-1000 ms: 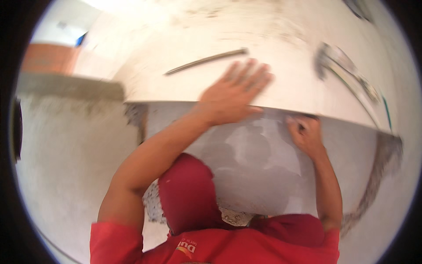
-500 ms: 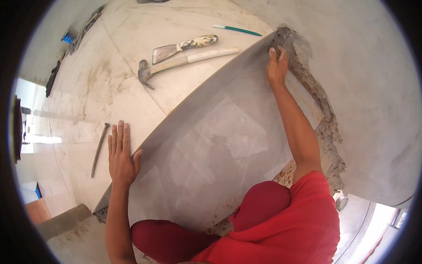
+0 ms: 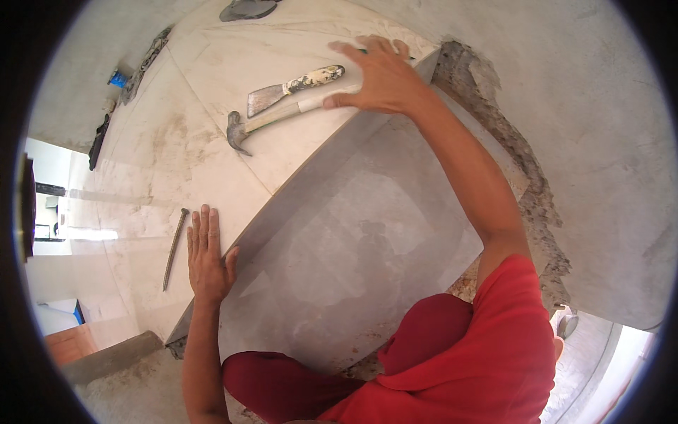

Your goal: The person uses a hammer and a chisel to remove debris and old adhesive from a concrete step, sweeps the area by hand, and then positions a large tile against the riser to check the fit.

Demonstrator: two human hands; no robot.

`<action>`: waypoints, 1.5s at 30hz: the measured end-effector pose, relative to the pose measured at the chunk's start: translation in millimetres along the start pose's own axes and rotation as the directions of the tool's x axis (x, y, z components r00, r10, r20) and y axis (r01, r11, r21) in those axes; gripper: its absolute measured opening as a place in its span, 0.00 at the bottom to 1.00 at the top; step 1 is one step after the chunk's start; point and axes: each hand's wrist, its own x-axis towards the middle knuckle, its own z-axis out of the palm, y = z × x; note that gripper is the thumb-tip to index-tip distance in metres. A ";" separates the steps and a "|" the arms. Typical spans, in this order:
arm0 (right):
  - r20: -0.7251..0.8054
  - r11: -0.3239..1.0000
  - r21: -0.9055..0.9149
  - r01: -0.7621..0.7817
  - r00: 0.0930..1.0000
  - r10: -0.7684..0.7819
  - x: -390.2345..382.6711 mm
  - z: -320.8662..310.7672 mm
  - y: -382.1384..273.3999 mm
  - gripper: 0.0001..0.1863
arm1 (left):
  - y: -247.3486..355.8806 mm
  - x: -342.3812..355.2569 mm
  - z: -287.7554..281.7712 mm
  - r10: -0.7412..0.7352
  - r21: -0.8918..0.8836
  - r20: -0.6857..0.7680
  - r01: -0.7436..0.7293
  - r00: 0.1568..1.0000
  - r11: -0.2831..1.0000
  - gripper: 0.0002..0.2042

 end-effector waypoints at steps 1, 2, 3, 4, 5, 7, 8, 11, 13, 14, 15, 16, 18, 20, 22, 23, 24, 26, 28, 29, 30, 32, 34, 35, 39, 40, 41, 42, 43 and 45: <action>0.066 1.000 0.017 0.025 0.998 -0.026 4.8 4.3 -5.8 0.45 | 0.0 0.5 -0.9 0.001 -0.002 0.001 -0.001 1.000 1.000 0.38; 0.131 0.998 0.035 0.049 0.990 -0.053 8.8 8.6 -11.1 0.45 | 0.3 1.4 -1.5 0.003 -0.004 0.003 -0.003 1.000 1.000 0.38; 0.197 0.995 0.061 0.076 0.976 -0.087 13.3 13.0 -18.9 0.45 | 0.2 -0.8 -2.6 -0.004 -0.004 0.009 0.004 1.000 1.000 0.38; 0.227 0.983 0.136 0.125 0.962 -0.154 18.5 16.3 -25.2 0.45 | 0.1 -2.1 -3.4 -0.006 0.002 0.011 0.006 1.000 1.000 0.38; 0.265 0.982 0.159 0.105 0.953 -0.145 21.5 18.5 -30.8 0.42 | 0.0 -2.6 -4.0 -0.009 0.007 0.012 0.008 1.000 1.000 0.39; 0.338 0.978 0.200 0.066 0.932 -0.132 28.8 16.0 -45.0 0.38 | 1.0 -2.0 -4.9 -0.015 0.011 0.016 0.015 1.000 1.000 0.39; 0.330 0.973 0.214 0.082 0.932 -0.152 31.1 19.2 -52.4 0.36 | 1.8 -2.1 -5.2 -0.019 0.009 0.019 0.019 1.000 1.000 0.39; 0.314 0.965 0.234 0.117 0.930 -0.189 38.0 27.8 -78.0 0.32 | 1.3 -0.8 -0.5 -0.013 -0.004 0.008 0.013 1.000 1.000 0.40; 0.317 0.963 0.242 0.118 0.928 -0.194 42.9 36.6 -105.7 0.31 | 0.6 -0.1 -1.7 -0.013 0.006 0.007 0.013 1.000 1.000 0.39; 0.256 0.958 0.249 0.145 0.944 -0.209 45.9 46.2 -121.9 0.32 | -0.3 -0.2 -3.4 -0.018 0.019 0.010 0.018 1.000 1.000 0.39; 0.200 0.954 0.250 0.168 0.955 -0.220 47.8 56.5 -137.9 0.33 | -0.2 -1.3 -3.6 -0.019 0.024 0.014 0.019 1.000 1.000 0.39; 0.200 0.948 0.257 0.188 0.949 -0.243 51.6 62.3 -150.0 0.33 | 0.1 -0.6 -2.2 -0.013 0.032 0.013 0.012 1.000 0.999 0.39; 0.127 0.940 0.274 0.201 0.962 -0.243 50.4 63.4 -160.1 0.34 | -1.2 0.3 -0.6 0.001 0.051 0.006 -0.001 1.000 0.999 0.38; -0.021 0.934 0.302 0.189 0.981 -0.192 38.9 56.8 -165.5 0.34 | -1.5 -2.1 -1.4 0.007 0.056 0.002 -0.007 1.000 0.998 0.38; -0.267 0.902 0.387 0.191 0.960 -0.088 21.0 36.5 -133.3 0.33 | -2.2 -1.7 -1.5 0.007 0.058 -0.007 -0.006 1.000 0.998 0.38; -0.361 0.873 0.459 0.166 0.933 0.013 6.4 22.3 -99.0 0.29 | -0.1 -0.4 -1.5 0.012 0.054 -0.012 -0.012 1.000 0.998 0.38; -0.415 0.902 0.426 0.071 0.901 0.124 -9.5 21.6 -65.0 0.24 | -0.3 -2.7 -1.3 0.006 0.056 -0.014 -0.005 1.000 0.998 0.38; -0.479 0.904 0.372 -0.211 0.790 0.382 -40.4 28.8 14.3 0.21 | 0.5 -2.6 -1.5 0.012 0.055 -0.028 -0.010 1.000 0.998 0.38; -0.315 0.665 0.619 -0.418 0.643 0.698 -62.9 42.6 77.0 0.29 | 2.6 -0.4 -1.5 0.018 0.058 -0.039 -0.015 0.999 0.998 0.38; -0.291 0.669 0.605 -0.433 0.662 0.691 -69.1 51.0 96.1 0.32 | 3.2 -0.7 -0.6 0.021 0.054 -0.045 -0.019 0.999 0.998 0.38; -0.268 0.673 0.588 -0.449 0.677 0.686 -75.0 57.4 113.4 0.36 | 3.4 -0.1 1.0 0.028 0.049 -0.052 -0.026 0.998 0.998 0.38; -0.173 0.623 0.636 -0.456 0.702 0.690 -73.2 66.0 133.9 0.48 | 2.4 0.1 3.0 0.042 0.056 -0.076 -0.038 0.996 0.998 0.38; -0.086 0.536 0.724 -0.434 0.714 0.694 -67.4 70.7 126.3 0.49 | 0.7 -5.6 7.0 0.027 0.084 -0.079 -0.020 0.997 0.996 0.37; -0.043 0.488 0.765 -0.420 0.723 0.690 -62.2 71.8 119.6 0.50 | -0.1 -7.9 8.0 0.016 0.099 -0.083 -0.008 0.996 0.995 0.37; -0.082 0.586 0.734 -0.343 0.812 0.577 -68.7 83.7 142.6 0.54 | 2.9 -11.2 13.1 0.023 0.138 -0.175 0.001 0.984 0.990 0.38; -0.135 0.658 0.681 -0.323 0.827 0.546 -67.6 88.7 146.5 0.55 | 3.6 -14.6 15.6 0.016 0.161 -0.204 0.017 0.979 0.987 0.35; -0.112 0.615 0.712 -0.338 0.810 0.575 -70.1 93.2 151.7 0.55 | 2.5 -15.6 19.4 0.020 0.129 -0.222 0.009 0.975 0.992 0.35; -0.088 0.572 0.741 -0.352 0.793 0.602 -74.1 97.3 156.5 0.56 | 2.0 -17.4 27.6 0.021 0.097 -0.242 0.002 0.970 0.995 0.34; -0.073 0.520 0.783 -0.341 0.780 0.621 -66.3 100.9 153.4 0.56 | -1.3 -19.8 25.9 0.017 0.087 -0.277 0.008 0.961 0.996 0.34; -0.119 0.563 0.735 -0.378 0.745 0.656 -61.9 105.1 146.2 0.56 | -1.0 -37.1 26.1 -0.021 0.015 -0.298 0.027 0.954 1.000 0.33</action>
